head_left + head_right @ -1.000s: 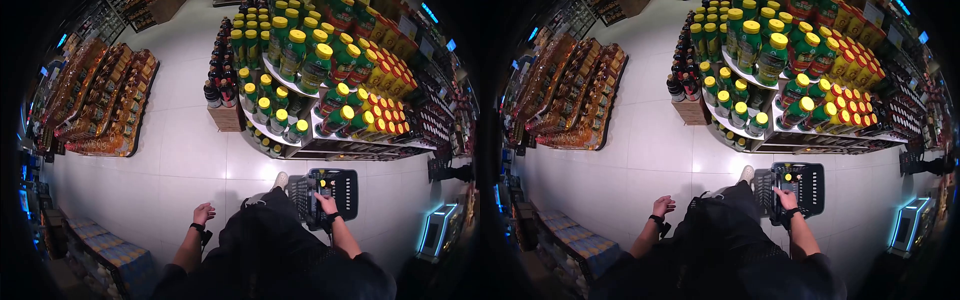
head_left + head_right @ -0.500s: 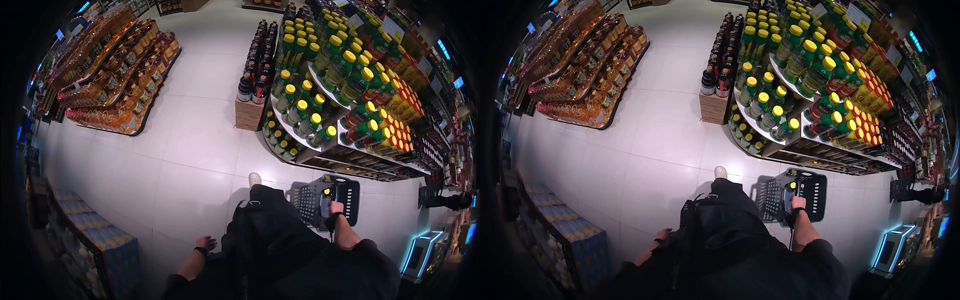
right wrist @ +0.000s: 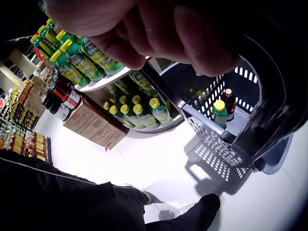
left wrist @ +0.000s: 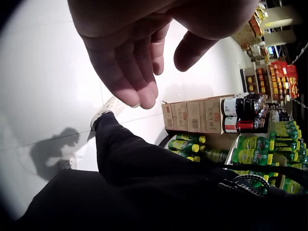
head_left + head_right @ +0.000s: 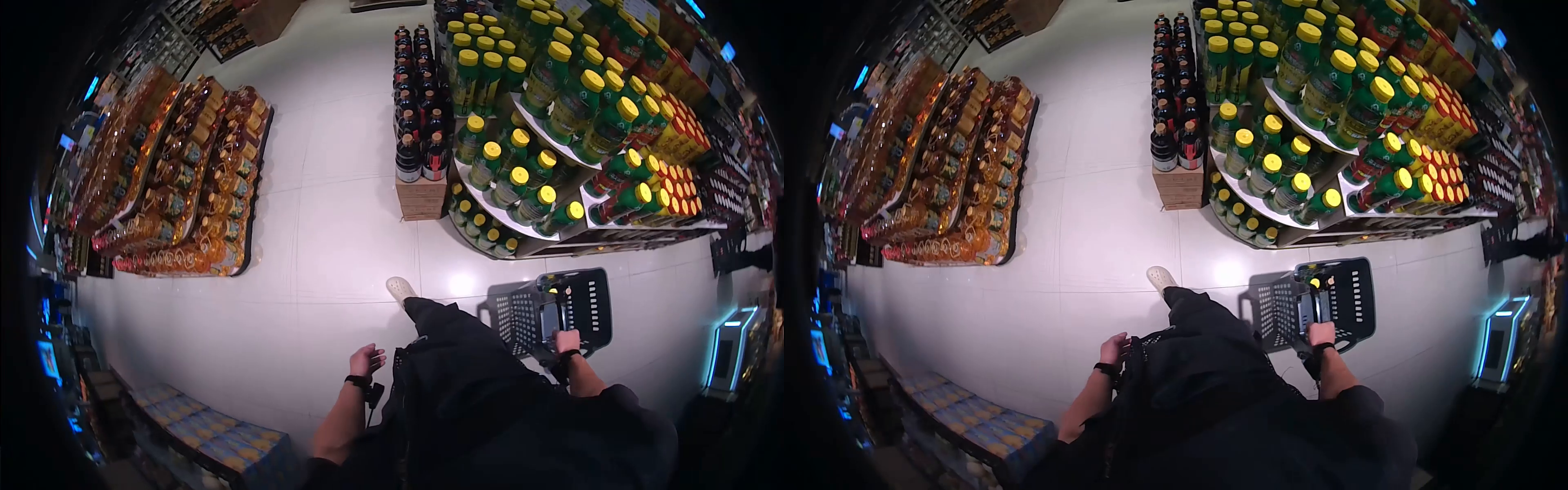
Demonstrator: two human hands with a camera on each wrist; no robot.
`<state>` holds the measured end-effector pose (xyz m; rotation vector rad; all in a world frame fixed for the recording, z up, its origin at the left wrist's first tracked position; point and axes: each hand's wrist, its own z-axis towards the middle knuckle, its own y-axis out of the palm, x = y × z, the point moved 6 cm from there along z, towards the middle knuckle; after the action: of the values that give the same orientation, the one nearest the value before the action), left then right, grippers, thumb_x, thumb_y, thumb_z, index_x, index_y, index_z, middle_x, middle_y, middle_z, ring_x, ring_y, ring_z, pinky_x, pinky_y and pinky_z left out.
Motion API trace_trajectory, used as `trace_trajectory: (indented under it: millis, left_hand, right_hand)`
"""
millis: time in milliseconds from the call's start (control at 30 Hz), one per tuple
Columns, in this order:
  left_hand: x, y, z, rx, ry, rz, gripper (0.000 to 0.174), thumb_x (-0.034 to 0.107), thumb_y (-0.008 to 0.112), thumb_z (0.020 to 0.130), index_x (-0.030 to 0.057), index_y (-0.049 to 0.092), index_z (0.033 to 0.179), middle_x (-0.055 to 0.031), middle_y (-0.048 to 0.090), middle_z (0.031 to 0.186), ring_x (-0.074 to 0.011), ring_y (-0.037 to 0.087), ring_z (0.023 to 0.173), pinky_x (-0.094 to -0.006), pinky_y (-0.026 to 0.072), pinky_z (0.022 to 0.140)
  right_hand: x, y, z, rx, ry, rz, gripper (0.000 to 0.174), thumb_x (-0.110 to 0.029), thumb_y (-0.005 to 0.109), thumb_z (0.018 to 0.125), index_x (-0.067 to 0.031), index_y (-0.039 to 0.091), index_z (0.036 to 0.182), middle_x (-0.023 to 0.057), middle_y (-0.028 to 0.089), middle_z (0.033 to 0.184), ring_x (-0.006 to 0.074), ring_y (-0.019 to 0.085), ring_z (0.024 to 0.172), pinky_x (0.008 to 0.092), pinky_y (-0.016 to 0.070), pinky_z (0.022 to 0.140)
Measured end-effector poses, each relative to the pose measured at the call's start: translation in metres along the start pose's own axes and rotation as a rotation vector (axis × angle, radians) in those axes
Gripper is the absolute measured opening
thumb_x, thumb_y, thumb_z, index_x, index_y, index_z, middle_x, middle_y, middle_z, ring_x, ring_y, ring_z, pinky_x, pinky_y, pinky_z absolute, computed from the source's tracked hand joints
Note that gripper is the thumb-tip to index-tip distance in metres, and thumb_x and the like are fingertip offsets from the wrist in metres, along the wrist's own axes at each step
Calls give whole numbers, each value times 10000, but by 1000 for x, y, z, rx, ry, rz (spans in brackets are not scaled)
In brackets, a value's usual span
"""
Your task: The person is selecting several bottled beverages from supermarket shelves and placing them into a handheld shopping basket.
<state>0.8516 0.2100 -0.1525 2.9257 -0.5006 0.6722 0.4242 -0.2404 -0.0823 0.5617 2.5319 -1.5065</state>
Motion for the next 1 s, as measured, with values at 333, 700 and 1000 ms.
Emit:
trace_trajectory:
  millis: [333, 700, 1000]
  left_hand:
    - [277, 39, 107, -179, 285, 896, 328, 120, 532, 933, -29, 600, 1217, -190, 709, 1015, -289, 708, 841, -381, 592, 692]
    - [453, 86, 214, -258, 130, 628, 386, 88, 563, 917, -28, 535, 1284, -212, 700, 1046, -310, 707, 831, -408, 595, 730]
    - [562, 21, 299, -246, 54, 687, 372, 78, 525, 943, -43, 533, 1295, -235, 688, 1075, -365, 705, 898, -454, 601, 766]
  right_hand:
    - [-144, 49, -4, 20, 220, 130, 397, -178, 653, 685, 123, 674, 943, 335, 674, 959, 455, 669, 946, 436, 533, 848]
    - [-253, 140, -48, -46, 325, 199, 417, -217, 708, 694, 99, 675, 963, 310, 681, 994, 422, 664, 996, 432, 526, 877]
    - [-396, 191, -94, -40, 361, 155, 322, -236, 698, 692, 66, 708, 804, 297, 682, 841, 420, 684, 854, 442, 540, 804]
